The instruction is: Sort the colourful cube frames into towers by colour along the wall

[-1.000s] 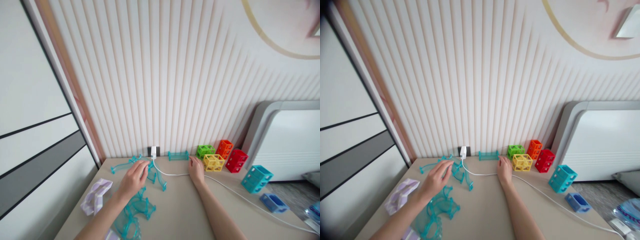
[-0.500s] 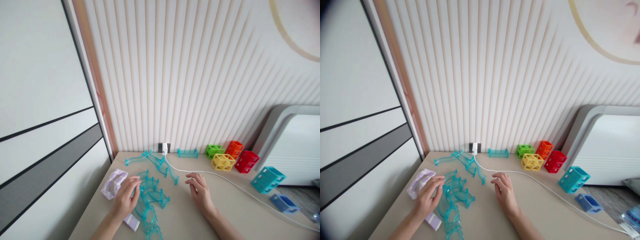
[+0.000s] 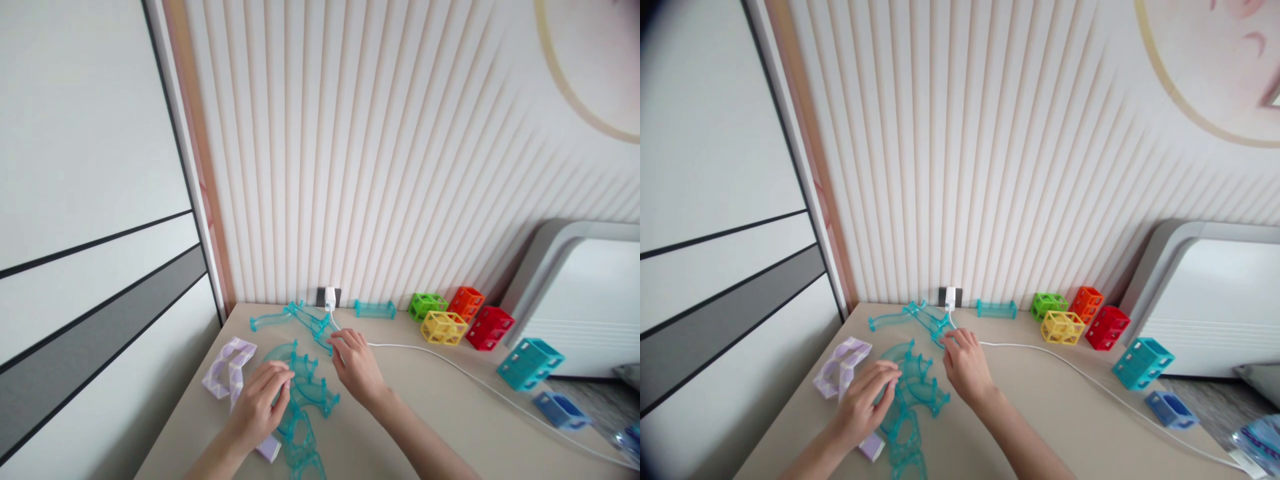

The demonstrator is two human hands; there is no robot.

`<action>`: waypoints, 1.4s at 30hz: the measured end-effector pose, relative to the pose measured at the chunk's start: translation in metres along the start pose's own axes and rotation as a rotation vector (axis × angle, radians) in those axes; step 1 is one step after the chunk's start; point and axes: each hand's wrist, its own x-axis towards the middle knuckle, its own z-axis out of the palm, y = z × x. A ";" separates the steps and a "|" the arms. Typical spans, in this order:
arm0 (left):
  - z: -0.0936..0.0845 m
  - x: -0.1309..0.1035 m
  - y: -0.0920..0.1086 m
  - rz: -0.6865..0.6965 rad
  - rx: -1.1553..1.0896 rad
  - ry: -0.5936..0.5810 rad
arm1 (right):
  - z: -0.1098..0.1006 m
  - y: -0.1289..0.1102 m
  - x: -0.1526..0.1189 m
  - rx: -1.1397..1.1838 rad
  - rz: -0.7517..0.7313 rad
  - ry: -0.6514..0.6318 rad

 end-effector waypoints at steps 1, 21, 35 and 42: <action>0.000 0.000 0.001 0.005 -0.001 -0.004 | 0.004 -0.006 0.014 -0.022 0.009 -0.039; -0.002 0.003 0.002 -0.021 0.000 0.001 | 0.048 -0.022 0.065 -0.099 0.196 -0.155; 0.001 -0.001 -0.001 -0.048 -0.002 -0.056 | 0.030 -0.024 0.051 0.031 0.385 -0.135; 0.001 0.000 -0.002 -0.054 -0.004 -0.060 | 0.023 -0.023 0.048 0.082 0.448 -0.141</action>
